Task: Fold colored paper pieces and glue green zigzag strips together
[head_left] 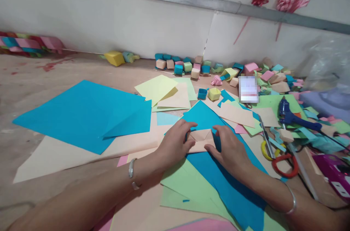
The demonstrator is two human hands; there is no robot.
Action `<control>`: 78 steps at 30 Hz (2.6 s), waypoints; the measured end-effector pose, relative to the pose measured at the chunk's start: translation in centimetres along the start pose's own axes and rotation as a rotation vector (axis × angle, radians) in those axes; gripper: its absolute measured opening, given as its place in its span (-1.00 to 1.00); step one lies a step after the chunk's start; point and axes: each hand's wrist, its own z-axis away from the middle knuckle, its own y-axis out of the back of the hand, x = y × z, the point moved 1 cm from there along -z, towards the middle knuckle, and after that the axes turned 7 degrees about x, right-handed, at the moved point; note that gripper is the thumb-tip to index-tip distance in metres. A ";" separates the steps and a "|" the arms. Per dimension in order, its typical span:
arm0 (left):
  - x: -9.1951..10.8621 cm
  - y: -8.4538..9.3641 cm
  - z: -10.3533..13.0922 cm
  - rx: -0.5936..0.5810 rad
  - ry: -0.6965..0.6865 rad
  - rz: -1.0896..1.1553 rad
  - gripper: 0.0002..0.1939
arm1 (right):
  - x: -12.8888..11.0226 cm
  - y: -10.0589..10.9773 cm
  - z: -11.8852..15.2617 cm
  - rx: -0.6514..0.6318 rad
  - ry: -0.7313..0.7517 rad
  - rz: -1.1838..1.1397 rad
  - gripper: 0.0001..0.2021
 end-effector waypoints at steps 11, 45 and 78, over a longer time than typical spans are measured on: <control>0.7 1.4 -0.4 0.079 -0.046 0.238 -0.85 | 0.2 1.1 -1.1 -0.089 -0.275 -0.586 -0.87; 1.5 0.4 0.4 -0.268 0.605 0.922 -0.57 | -1.0 1.6 -1.1 -0.180 -0.560 -1.069 -0.86; 0.1 1.2 -0.1 -0.340 0.671 1.331 -0.71 | 0.4 0.8 -1.2 -0.338 -0.919 -1.428 -0.73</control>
